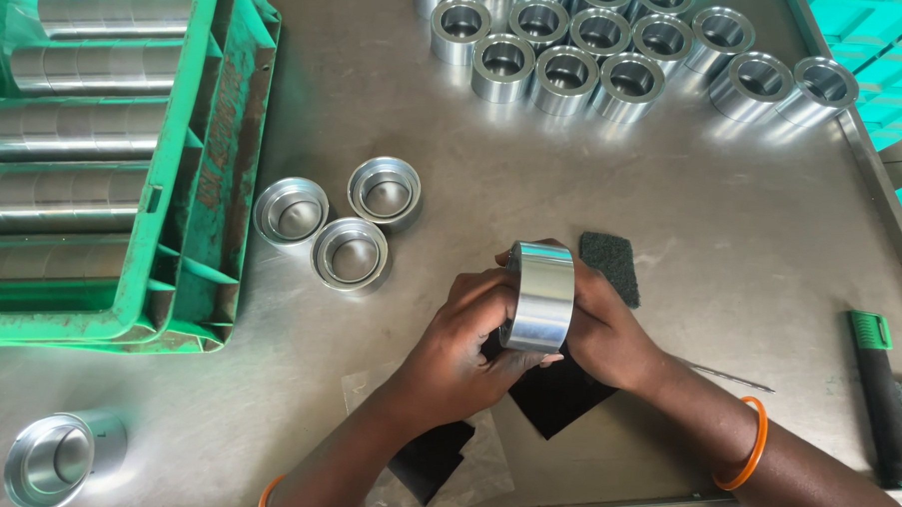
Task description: Polishing cylindrical metal components using a piece of sandpaper on a metal table.
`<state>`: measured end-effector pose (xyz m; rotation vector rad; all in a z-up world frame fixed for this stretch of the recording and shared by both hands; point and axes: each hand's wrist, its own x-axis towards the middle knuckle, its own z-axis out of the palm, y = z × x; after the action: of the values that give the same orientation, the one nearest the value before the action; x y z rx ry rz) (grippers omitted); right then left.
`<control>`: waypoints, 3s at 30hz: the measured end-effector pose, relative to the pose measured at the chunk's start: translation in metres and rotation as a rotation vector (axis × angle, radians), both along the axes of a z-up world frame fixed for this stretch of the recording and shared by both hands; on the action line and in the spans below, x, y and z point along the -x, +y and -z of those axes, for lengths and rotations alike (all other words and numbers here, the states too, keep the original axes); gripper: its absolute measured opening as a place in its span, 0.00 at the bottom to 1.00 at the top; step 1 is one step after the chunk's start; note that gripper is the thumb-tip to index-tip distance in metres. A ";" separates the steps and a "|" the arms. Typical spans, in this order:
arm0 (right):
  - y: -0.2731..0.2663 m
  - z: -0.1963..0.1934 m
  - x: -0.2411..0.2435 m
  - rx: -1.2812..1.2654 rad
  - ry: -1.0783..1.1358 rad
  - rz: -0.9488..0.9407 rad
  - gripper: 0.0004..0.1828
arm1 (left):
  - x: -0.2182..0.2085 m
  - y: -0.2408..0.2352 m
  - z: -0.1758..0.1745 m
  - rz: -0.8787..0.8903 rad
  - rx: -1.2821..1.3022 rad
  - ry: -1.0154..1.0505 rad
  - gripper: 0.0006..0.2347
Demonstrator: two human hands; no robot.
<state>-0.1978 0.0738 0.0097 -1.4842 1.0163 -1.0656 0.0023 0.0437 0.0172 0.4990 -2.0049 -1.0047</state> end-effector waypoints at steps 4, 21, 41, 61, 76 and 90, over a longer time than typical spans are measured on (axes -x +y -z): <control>0.000 -0.002 -0.002 -0.014 0.053 0.030 0.23 | -0.001 0.001 0.000 -0.005 0.011 0.002 0.16; -0.001 -0.002 -0.004 -0.223 0.347 0.236 0.15 | -0.021 -0.021 -0.008 -0.128 0.063 -0.088 0.22; 0.048 0.005 -0.073 0.260 0.725 -0.404 0.14 | -0.017 -0.033 0.005 -0.032 0.078 0.038 0.18; 0.002 -0.007 0.037 -0.033 0.032 -0.285 0.17 | -0.009 -0.027 0.014 -0.005 -0.186 0.094 0.18; -0.008 -0.015 0.032 0.096 -0.561 0.341 0.05 | -0.010 -0.024 0.013 -0.140 -0.104 -0.013 0.19; 0.010 -0.013 -0.028 0.750 0.569 0.216 0.12 | -0.010 -0.023 0.008 -0.155 -0.079 -0.077 0.23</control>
<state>-0.1699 0.0841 0.0223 -2.4238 1.2526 -1.2891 0.0124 0.0209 0.0093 0.7348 -1.9660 -0.9842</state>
